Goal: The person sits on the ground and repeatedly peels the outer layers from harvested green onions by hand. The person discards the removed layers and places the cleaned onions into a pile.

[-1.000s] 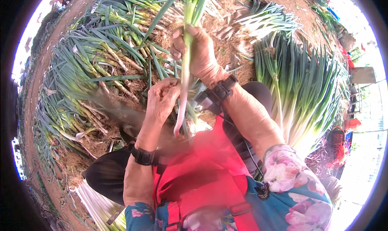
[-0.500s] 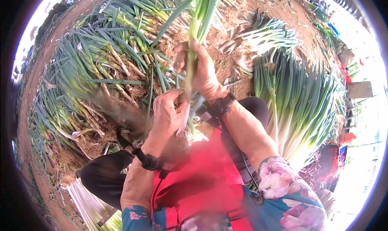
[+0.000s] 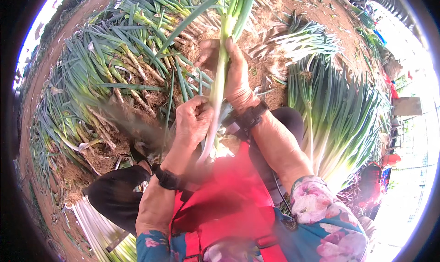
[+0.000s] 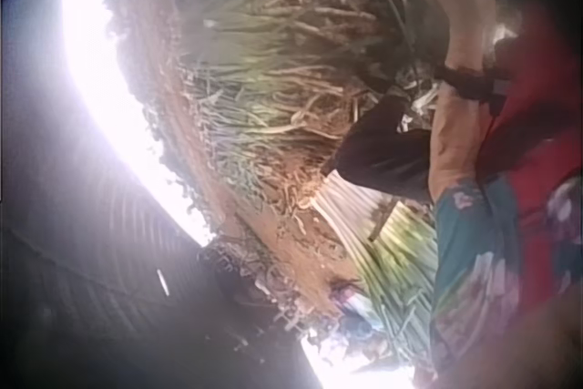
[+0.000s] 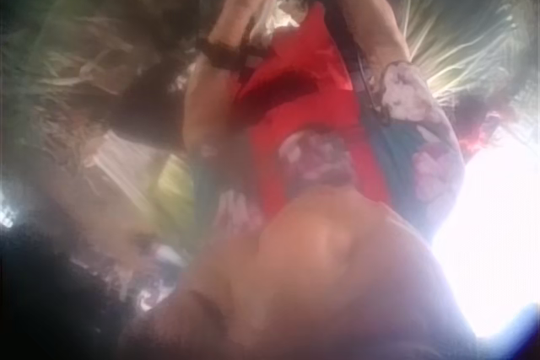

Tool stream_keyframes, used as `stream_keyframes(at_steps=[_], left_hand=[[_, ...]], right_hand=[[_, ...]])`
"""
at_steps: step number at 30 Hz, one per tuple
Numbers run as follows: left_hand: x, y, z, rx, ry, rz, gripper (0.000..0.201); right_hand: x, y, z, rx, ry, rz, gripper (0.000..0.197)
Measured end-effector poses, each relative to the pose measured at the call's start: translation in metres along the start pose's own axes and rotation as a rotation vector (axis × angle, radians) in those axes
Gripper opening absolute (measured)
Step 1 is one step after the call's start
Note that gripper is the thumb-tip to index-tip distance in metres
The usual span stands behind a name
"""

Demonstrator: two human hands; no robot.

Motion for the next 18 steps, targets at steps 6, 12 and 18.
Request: stream_keyframes(at_steps=[6, 12, 18], left_hand=[[-0.003, 0.001, -0.022, -0.378, 0.403, 0.189, 0.015], [-0.011, 0.007, -0.001, -0.644, 0.686, 0.206, 0.018], [-0.019, 0.018, 0.025, -0.686, 0.971, -0.006, 0.022]], right_hand=[[0.002, -0.001, 0.008, 0.042, -0.099, 0.074, 0.071], [0.009, -0.001, 0.014, 0.120, -0.253, 0.292, 0.071], [-0.005, -0.006, 0.017, 0.132, -0.454, 0.501, 0.063]])
Point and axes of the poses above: each hand's wrist, its own y-axis away from the middle knuckle, its own x-axis out of the palm, z = x × y, the point moved 1 cm from there along -y, towards the middle knuckle, and after that the axes turned 5 degrees about y, right-handed, at the moved point
